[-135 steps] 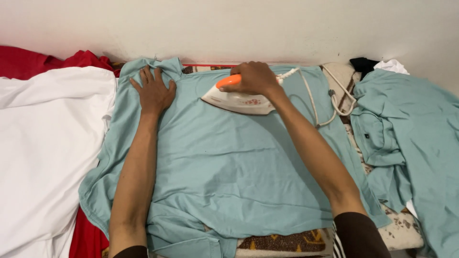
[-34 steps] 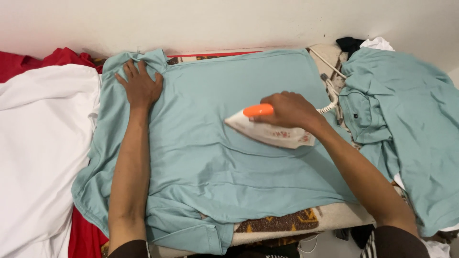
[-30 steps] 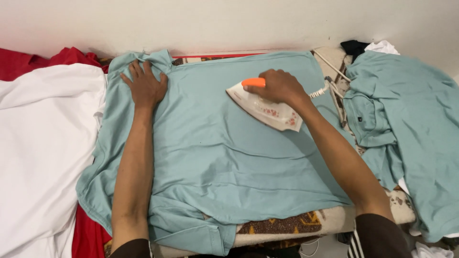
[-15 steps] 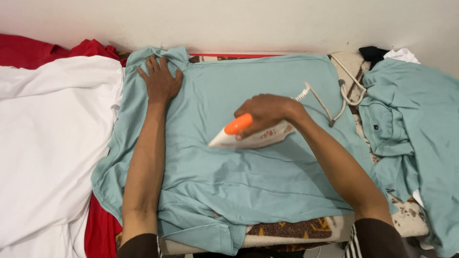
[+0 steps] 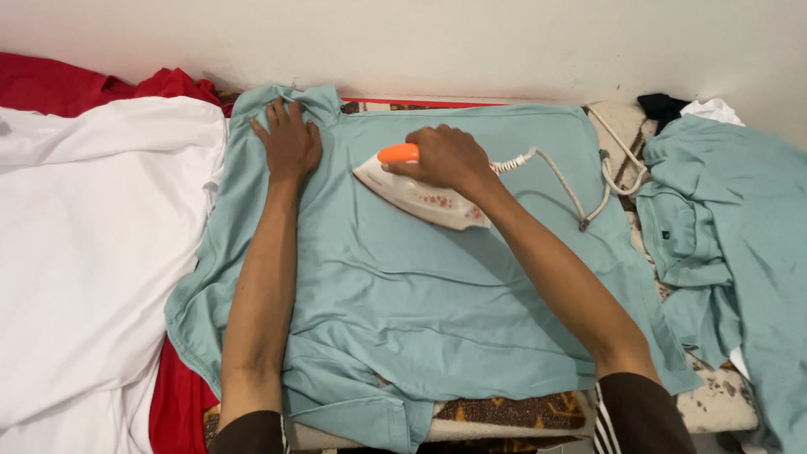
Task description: A person is smoothing out a blue t-shirt on an ironing board and then using a steam iron to press the fabric.
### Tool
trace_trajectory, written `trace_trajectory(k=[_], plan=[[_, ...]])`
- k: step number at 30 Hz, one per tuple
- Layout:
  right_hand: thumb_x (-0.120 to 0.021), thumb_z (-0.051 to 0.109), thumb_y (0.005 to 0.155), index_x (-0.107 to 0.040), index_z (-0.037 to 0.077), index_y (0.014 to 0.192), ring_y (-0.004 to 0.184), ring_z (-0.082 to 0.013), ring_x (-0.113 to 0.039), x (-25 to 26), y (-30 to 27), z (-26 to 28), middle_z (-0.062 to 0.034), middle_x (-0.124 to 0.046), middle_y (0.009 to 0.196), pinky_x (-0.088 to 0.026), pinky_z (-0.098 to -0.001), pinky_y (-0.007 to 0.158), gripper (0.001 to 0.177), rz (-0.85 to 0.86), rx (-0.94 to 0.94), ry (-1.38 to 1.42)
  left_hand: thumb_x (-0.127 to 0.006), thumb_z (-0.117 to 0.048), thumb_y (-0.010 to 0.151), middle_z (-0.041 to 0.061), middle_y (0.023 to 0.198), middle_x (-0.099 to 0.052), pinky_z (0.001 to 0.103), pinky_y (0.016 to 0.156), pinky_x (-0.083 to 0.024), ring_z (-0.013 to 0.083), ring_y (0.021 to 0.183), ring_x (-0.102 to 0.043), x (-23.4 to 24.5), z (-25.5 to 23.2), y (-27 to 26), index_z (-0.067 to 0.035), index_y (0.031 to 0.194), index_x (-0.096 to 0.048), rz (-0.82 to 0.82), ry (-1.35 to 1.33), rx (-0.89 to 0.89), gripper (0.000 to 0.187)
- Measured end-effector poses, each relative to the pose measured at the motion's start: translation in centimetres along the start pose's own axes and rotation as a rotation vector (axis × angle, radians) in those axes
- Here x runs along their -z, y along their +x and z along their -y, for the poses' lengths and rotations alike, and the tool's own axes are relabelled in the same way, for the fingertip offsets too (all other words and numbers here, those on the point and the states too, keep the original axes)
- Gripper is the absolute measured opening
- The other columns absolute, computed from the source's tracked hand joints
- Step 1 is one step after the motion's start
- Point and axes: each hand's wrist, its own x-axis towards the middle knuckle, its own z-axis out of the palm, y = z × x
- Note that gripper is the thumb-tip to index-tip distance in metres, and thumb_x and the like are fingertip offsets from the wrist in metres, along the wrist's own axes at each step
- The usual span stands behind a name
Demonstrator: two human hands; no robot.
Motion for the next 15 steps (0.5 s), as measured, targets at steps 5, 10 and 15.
trace_trajectory(k=[5, 10, 15], plan=[[-0.071, 0.067, 0.080, -0.078, 0.020, 0.108, 0.100, -0.0449, -0.071, -1.1, 7.5, -0.7, -0.0166, -0.076, 0.097, -0.054, -0.0571, 0.089, 0.055, 0.033, 0.169, -0.028, -0.043, -0.011, 0.101, 0.019, 0.145, -0.048, 0.076, 0.114, -0.020, 0.0384, 0.145, -0.037, -0.6, 1.3, 0.8, -0.012, 0.123, -0.052, -0.110, -0.131, -0.032, 0.023], [-0.063, 0.071, 0.093, -0.049, 0.012, 0.073, 0.063, -0.0312, -0.054, -4.1, 12.3, -1.6, -0.0054, -0.060, 0.071, -0.038, -0.0440, 0.057, 0.064, -0.179, -0.116, -0.075, -0.040, -0.006, 0.091, 0.013, 0.127, -0.058, 0.075, 0.111, -0.014, 0.0325, 0.134, -0.045, 0.4, 0.8, 0.7, -0.007, 0.114, -0.065, -0.147, -0.237, -0.044, 0.034], [-0.066, 0.068, 0.083, -0.039, 0.018, 0.068, 0.055, -0.0180, -0.041, 0.4, 9.0, 0.2, 0.0020, -0.045, 0.054, -0.028, -0.0343, 0.055, 0.058, 0.131, -0.022, 0.014, -0.040, -0.009, 0.091, 0.013, 0.128, -0.058, 0.074, 0.111, -0.016, 0.0315, 0.134, -0.044, 0.5, 0.3, 0.6, -0.008, 0.115, -0.065, -0.166, -0.180, -0.039, 0.035]])
